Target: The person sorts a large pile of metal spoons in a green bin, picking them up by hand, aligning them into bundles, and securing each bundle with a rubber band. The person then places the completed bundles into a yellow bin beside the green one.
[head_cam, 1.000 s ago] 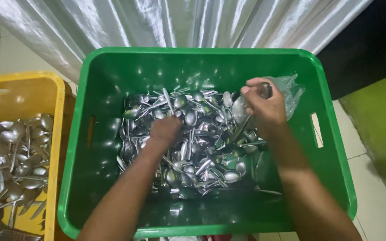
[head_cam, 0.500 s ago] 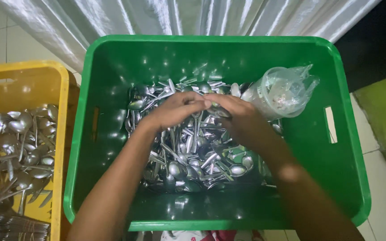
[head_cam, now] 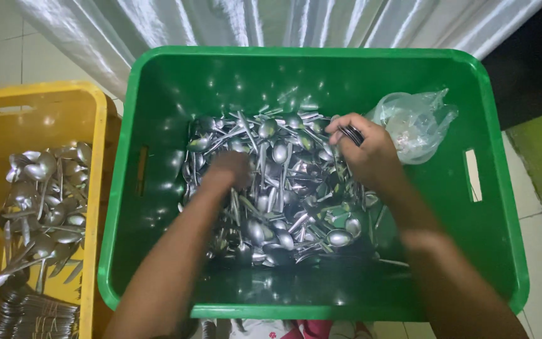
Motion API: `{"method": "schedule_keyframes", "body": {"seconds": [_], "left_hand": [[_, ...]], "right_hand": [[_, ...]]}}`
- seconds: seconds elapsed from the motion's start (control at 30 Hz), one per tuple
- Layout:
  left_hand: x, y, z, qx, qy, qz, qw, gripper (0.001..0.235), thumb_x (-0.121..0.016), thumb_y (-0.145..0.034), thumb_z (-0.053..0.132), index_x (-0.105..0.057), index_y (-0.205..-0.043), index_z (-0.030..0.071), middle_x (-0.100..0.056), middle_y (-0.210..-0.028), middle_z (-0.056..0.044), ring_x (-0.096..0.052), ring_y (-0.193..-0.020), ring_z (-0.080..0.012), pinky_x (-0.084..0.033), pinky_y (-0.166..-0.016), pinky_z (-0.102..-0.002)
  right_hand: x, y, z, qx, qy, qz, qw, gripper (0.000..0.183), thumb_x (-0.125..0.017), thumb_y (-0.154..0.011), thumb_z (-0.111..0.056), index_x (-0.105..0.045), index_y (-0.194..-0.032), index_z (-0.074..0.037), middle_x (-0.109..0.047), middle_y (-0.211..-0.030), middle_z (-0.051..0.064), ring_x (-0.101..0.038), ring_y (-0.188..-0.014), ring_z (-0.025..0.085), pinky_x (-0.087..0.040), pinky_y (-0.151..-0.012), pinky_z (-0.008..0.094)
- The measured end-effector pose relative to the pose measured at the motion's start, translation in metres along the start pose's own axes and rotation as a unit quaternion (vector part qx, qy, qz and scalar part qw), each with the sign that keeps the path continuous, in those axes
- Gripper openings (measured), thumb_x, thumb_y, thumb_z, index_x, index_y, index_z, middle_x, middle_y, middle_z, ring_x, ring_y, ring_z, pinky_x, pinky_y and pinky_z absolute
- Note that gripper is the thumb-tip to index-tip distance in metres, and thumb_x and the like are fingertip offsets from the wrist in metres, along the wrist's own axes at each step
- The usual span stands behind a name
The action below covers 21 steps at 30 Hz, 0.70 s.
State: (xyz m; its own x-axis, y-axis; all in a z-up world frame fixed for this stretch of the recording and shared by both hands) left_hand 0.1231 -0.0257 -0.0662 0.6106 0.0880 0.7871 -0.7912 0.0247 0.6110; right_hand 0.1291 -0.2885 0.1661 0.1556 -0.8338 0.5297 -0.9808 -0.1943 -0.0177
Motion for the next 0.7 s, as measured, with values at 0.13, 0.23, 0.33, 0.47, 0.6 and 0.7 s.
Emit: {"method": "schedule_keyframes", "body": {"seconds": [0.13,0.23,0.33,0.47,0.6,0.7], "left_hand": [[0.116,0.088,0.010,-0.042,0.122,0.095,0.987,0.030,-0.068,-0.086,0.030,-0.080,-0.104,0.010,-0.078,-0.102,-0.017,-0.071,-0.108,-0.0432,-0.054,-0.092,-0.058],[0.177,0.135,0.015,-0.108,0.256,0.224,0.934,0.025,-0.065,-0.088,0.025,-0.079,-0.101,0.009,-0.075,-0.089,-0.022,-0.069,-0.097,-0.0488,-0.052,-0.084,-0.059],[0.195,0.146,0.022,-0.168,0.425,0.280,0.844,0.021,-0.066,-0.088,0.018,-0.078,-0.102,0.006,-0.071,-0.076,-0.016,-0.065,-0.078,-0.0317,-0.050,-0.069,-0.043],[0.191,0.144,0.032,-0.212,0.624,0.228,0.717,0.027,-0.068,-0.091,0.013,-0.071,-0.112,-0.004,-0.073,-0.077,-0.011,-0.070,-0.065,-0.0123,-0.053,-0.058,-0.020],[0.186,0.143,0.048,-0.211,0.589,0.244,0.741,0.024,-0.070,-0.090,0.010,-0.073,-0.111,-0.002,-0.076,-0.077,-0.017,-0.072,-0.064,-0.0160,-0.054,-0.058,-0.025],[0.183,0.150,0.062,-0.230,0.587,0.239,0.738,0.024,-0.069,-0.087,0.004,-0.072,-0.110,-0.002,-0.075,-0.076,-0.014,-0.070,-0.065,-0.0135,-0.055,-0.061,-0.025]], "right_hand": [[0.001,0.005,-0.004,-0.019,-0.044,0.009,0.999,0.018,-0.061,-0.094,-0.005,-0.074,-0.102,-0.014,-0.074,-0.079,0.005,-0.067,-0.078,0.013,-0.055,-0.080,0.030],[0.001,0.004,0.004,-0.055,-0.081,0.031,0.995,0.014,-0.065,-0.093,-0.008,-0.076,-0.101,-0.012,-0.070,-0.076,0.007,-0.060,-0.070,0.012,-0.053,-0.067,0.028],[0.000,-0.001,0.032,-0.125,-0.129,0.057,0.982,0.017,-0.075,-0.090,-0.021,-0.076,-0.105,-0.014,-0.069,-0.079,0.010,-0.056,-0.060,0.014,-0.053,-0.051,0.028],[-0.005,0.002,0.014,-0.169,-0.370,0.071,0.911,0.018,-0.071,-0.097,-0.021,-0.062,-0.104,-0.008,-0.058,-0.077,0.007,-0.041,-0.052,0.005,-0.036,-0.038,0.014],[0.001,-0.002,0.020,-0.142,-0.469,0.091,0.867,0.015,-0.070,-0.099,-0.018,-0.057,-0.102,-0.009,-0.060,-0.079,0.007,-0.040,-0.051,0.001,-0.035,-0.039,0.012],[0.007,-0.007,0.017,-0.099,-0.462,0.083,0.878,0.023,-0.073,-0.097,-0.022,-0.059,-0.109,-0.008,-0.059,-0.082,0.007,-0.041,-0.055,0.001,-0.040,-0.040,0.016]]}}
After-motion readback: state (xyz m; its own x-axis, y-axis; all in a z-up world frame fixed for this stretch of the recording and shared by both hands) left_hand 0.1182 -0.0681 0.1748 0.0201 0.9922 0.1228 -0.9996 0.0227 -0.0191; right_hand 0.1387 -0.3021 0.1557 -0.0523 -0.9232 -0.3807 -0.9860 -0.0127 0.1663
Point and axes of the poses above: each hand's wrist, its own y-axis away from the middle knuckle, its own x-axis out of the back of the hand, z = x × y, the point moved 10 cm from there along -y, towards the middle knuckle
